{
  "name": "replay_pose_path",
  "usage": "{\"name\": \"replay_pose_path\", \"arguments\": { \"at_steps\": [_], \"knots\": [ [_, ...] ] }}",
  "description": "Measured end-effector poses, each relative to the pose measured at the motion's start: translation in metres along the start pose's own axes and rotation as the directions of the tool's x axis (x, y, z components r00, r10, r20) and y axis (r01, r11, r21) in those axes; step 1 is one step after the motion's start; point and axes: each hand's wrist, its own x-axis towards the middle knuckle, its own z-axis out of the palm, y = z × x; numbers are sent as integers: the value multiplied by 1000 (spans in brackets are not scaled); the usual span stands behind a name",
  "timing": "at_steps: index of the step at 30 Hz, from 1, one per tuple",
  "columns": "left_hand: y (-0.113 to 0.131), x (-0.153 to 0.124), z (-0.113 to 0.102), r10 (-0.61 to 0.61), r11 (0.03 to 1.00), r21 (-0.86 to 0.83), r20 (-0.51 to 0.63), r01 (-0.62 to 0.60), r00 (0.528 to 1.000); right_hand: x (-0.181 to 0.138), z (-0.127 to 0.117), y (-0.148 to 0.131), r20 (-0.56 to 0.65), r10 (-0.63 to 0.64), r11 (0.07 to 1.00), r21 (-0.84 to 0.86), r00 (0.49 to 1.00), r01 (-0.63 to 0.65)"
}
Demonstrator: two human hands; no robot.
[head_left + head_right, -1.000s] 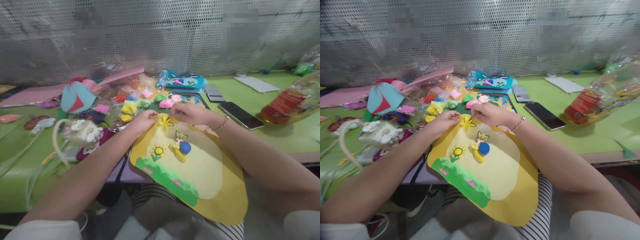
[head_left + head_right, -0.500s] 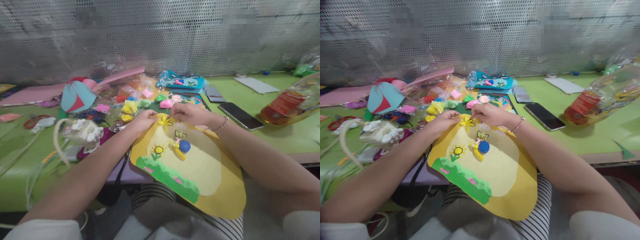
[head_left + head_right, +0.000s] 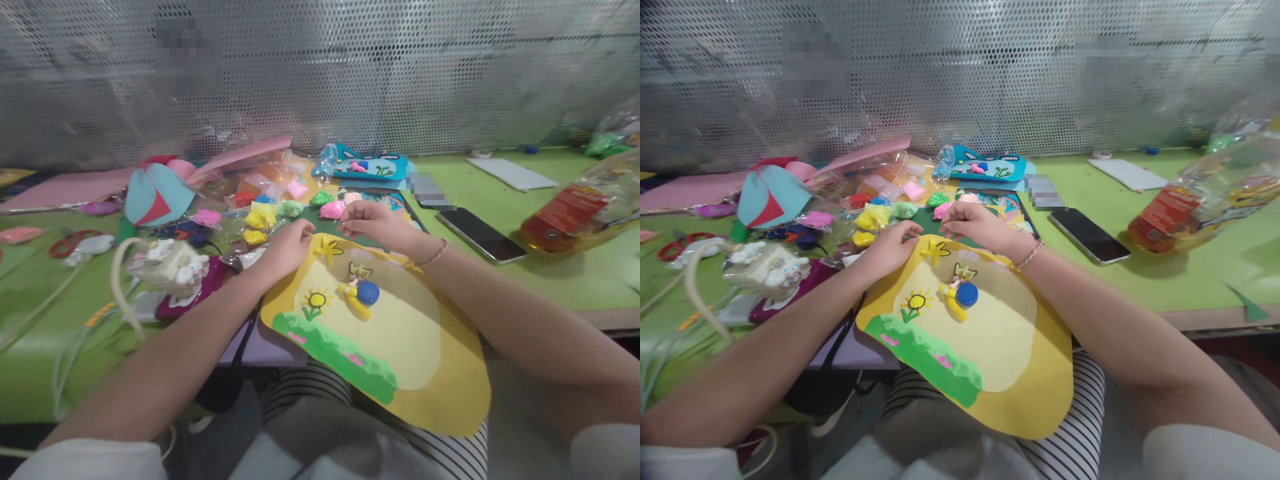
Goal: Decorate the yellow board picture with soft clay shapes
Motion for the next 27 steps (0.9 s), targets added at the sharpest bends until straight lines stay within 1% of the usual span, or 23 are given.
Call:
{"name": "replay_pose_path", "arguments": {
  "at_steps": [3,5,7,10,13,17,20,25,27],
  "knots": [
    [-2,-1,1,66,996,58,-48,-64,997,3,1,3,-101,86,986,153,991,-69],
    [-2,-1,1,85,994,68,-47,-81,995,4,-1,6,-127,124,967,236,984,-91],
    [-1,-2,1,90,993,85,-42,-87,995,4,-3,9,-120,128,952,292,984,-89],
    [-1,-1,1,103,989,112,-34,-99,994,3,-6,11,-113,123,941,330,986,-79],
    [-2,-1,1,116,985,129,-26,-112,993,3,-6,10,-122,156,924,369,980,-101],
    [-2,-1,2,124,984,134,-24,-120,992,4,-6,8,-97,202,892,430,975,-142],
    [-2,-1,1,111,987,122,-16,-108,994,4,-7,8,-96,197,905,401,976,-143],
    [2,-1,0,37,997,70,16,-38,999,5,-8,13,-98,171,950,281,980,-137],
    [4,-1,-1,7,998,60,23,-9,1000,4,-7,12,-96,159,969,204,983,-137]
  ]
}}
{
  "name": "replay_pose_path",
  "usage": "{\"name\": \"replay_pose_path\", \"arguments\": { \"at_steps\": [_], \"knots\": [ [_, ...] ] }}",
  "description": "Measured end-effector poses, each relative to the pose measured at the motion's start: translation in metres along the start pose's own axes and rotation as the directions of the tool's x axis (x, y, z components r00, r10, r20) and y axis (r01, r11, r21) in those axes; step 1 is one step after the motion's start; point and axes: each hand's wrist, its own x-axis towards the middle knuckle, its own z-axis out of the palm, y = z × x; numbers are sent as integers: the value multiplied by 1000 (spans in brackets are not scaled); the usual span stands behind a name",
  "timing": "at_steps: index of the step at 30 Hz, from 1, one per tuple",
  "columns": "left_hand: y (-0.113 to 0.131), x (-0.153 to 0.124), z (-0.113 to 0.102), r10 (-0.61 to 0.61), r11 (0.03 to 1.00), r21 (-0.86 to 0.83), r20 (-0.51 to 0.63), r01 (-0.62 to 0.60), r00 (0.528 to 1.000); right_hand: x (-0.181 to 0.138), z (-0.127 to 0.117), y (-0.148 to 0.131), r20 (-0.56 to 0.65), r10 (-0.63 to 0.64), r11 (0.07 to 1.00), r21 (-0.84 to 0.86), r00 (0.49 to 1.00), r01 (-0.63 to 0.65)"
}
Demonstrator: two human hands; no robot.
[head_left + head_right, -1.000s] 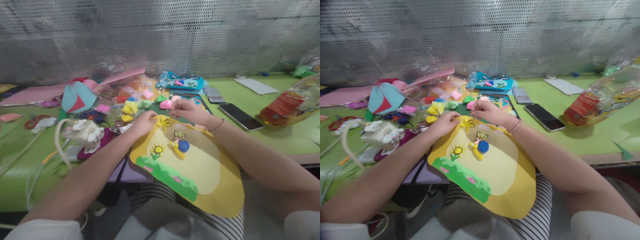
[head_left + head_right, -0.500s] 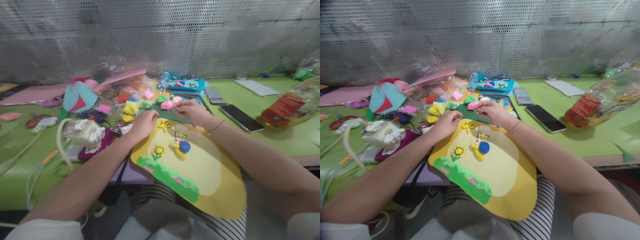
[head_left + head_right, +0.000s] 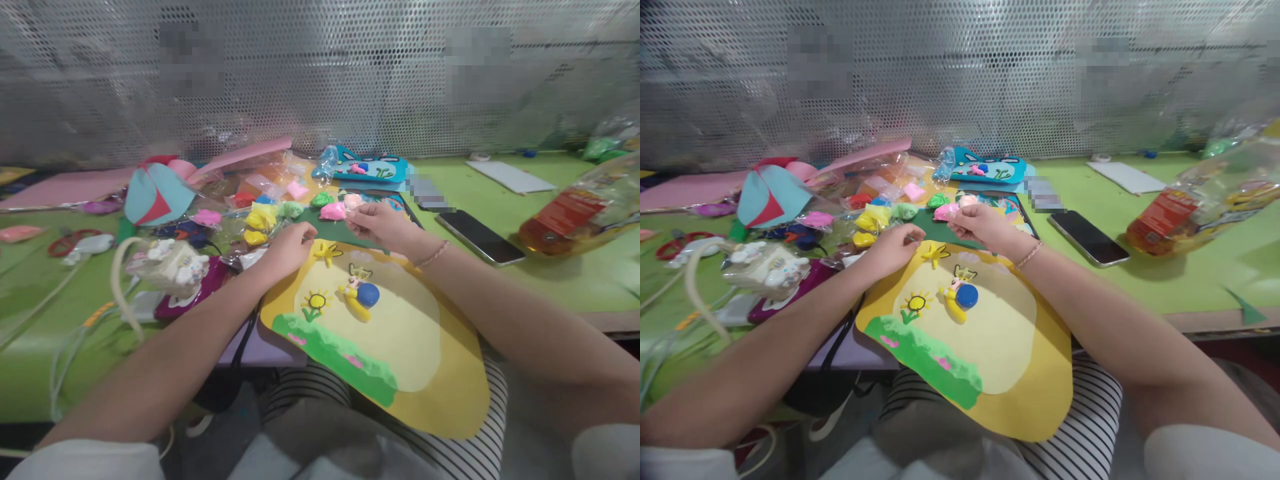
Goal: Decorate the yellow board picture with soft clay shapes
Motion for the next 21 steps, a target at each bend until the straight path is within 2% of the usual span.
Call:
{"name": "replay_pose_path", "arguments": {
  "at_steps": [4,6,10,15,21],
  "knots": [
    [4,0,-2,-44,998,-44,30,45,999,-7,5,-6,-22,-29,965,-261,999,22],
    [5,0,-2,-53,995,-83,47,57,997,-10,7,-9,-18,-55,944,-327,998,46],
    [5,1,-3,-52,981,-186,59,62,997,-9,6,-10,36,-71,944,-319,997,79],
    [4,0,-3,-27,924,-376,98,62,995,-4,0,-7,82,-95,911,-395,992,120],
    [5,-1,-1,-59,837,-532,148,130,987,-9,6,-13,25,-89,915,-394,996,92]
  ]
}}
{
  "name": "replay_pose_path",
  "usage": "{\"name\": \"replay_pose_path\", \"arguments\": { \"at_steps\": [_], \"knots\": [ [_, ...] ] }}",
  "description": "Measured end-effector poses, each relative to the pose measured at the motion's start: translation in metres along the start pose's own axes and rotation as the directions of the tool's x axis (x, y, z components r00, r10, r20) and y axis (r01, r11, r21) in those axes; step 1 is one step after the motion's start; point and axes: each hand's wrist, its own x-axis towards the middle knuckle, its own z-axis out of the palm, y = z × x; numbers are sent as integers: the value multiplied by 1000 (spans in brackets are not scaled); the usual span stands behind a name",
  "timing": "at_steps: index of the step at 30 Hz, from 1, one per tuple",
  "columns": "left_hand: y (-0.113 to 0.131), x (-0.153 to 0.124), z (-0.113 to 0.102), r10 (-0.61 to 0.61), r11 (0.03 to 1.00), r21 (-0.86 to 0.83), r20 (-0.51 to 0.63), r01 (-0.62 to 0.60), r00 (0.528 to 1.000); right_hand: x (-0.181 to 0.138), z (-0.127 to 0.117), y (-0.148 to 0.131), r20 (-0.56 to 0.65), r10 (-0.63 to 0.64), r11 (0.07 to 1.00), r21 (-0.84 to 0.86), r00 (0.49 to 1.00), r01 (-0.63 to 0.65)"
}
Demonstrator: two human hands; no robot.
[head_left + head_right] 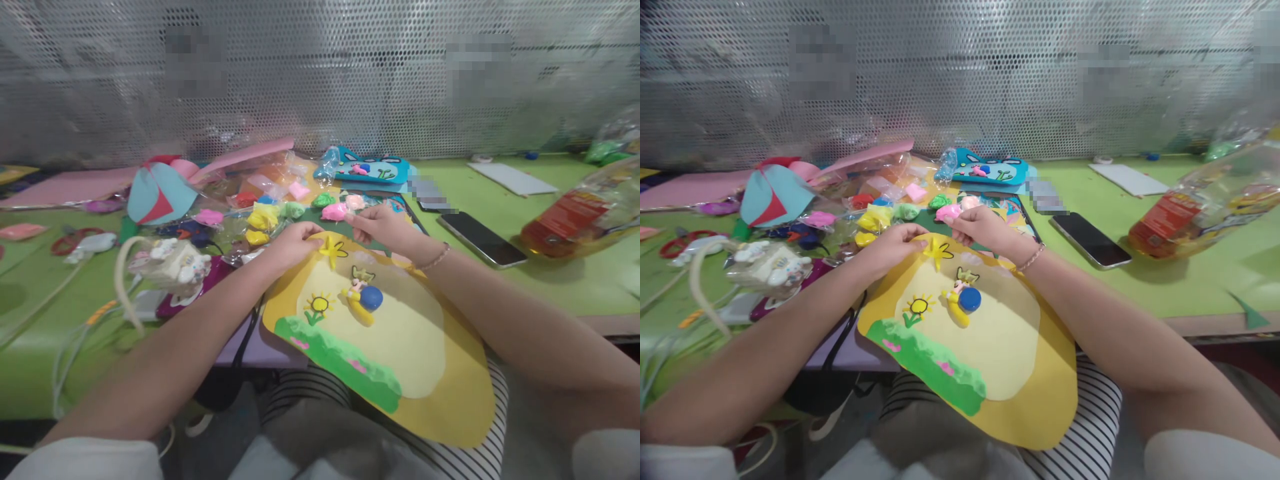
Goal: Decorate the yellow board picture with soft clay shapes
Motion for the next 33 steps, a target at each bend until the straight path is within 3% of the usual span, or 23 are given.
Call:
{"name": "replay_pose_path", "arguments": {
  "at_steps": [4,9,17,20,22,25,28,33],
  "knots": [
    [-1,0,0,-17,998,-66,30,19,999,-3,2,-5,-7,-9,999,-52,1000,9],
    [0,0,0,-26,997,-66,29,28,999,-1,-1,-2,24,-62,998,1,998,62],
    [2,-2,1,-54,993,-101,32,57,998,2,-4,2,53,-43,998,-35,998,45],
    [4,-3,2,-67,987,-145,46,73,997,1,-2,3,30,-61,989,-134,998,64],
    [5,-4,2,-84,981,-173,51,91,995,0,0,3,31,-143,937,-317,989,146],
    [8,-5,3,-103,970,-214,47,111,994,-2,3,3,84,-338,777,-537,938,328],
    [11,-6,5,-127,953,-271,52,136,991,-3,7,2,153,-442,662,-609,884,436],
    [17,-9,6,-202,907,-362,74,215,977,-8,13,-4,183,-465,589,-666,866,457]
  ]
}}
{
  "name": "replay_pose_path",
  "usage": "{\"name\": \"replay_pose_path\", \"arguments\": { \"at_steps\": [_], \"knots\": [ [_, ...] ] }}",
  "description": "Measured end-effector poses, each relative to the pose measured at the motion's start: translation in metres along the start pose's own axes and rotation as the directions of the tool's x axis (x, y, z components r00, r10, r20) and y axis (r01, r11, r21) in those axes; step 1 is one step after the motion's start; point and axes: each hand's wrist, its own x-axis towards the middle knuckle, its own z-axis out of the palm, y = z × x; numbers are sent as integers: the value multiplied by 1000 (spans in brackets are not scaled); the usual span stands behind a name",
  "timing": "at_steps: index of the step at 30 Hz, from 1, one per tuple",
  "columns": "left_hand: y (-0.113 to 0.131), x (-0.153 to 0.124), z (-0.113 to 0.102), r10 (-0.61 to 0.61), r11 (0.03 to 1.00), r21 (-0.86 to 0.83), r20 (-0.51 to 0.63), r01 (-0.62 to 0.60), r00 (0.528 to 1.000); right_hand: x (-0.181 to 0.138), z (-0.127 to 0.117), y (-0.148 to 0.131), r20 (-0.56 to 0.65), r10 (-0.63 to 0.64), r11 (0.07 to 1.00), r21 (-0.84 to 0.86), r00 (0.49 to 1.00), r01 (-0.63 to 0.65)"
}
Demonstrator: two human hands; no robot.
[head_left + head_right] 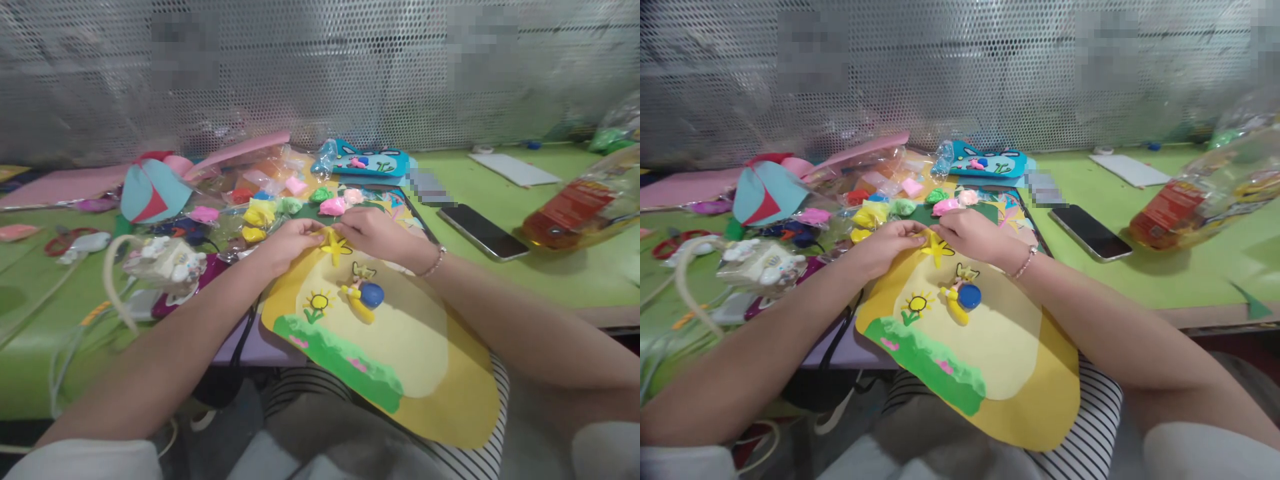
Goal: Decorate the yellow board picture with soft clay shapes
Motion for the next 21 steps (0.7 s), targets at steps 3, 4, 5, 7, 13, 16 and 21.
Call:
{"name": "replay_pose_path", "arguments": {
  "at_steps": [3,4,5,7,13,16,21],
  "knots": [
    [2,-2,1,-39,997,-70,17,40,999,0,-2,-7,3,-15,1000,-10,1000,15],
    [2,-2,1,-54,994,-98,22,56,998,0,-3,-9,6,-22,1000,-6,1000,22],
    [2,-2,2,-70,989,-127,25,73,997,0,-3,-11,8,-28,1000,1,1000,28],
    [1,-2,2,-105,978,-178,29,109,994,0,-3,-13,2,-40,999,18,999,40],
    [1,-1,2,-165,956,-235,70,177,984,-1,0,-13,32,-43,999,0,999,43],
    [1,-1,2,-160,953,-248,73,173,984,-1,-1,-13,56,-37,999,-19,998,38],
    [1,-1,2,-155,947,-271,81,171,985,-1,-2,-13,51,-58,998,-7,997,59]
  ]
}}
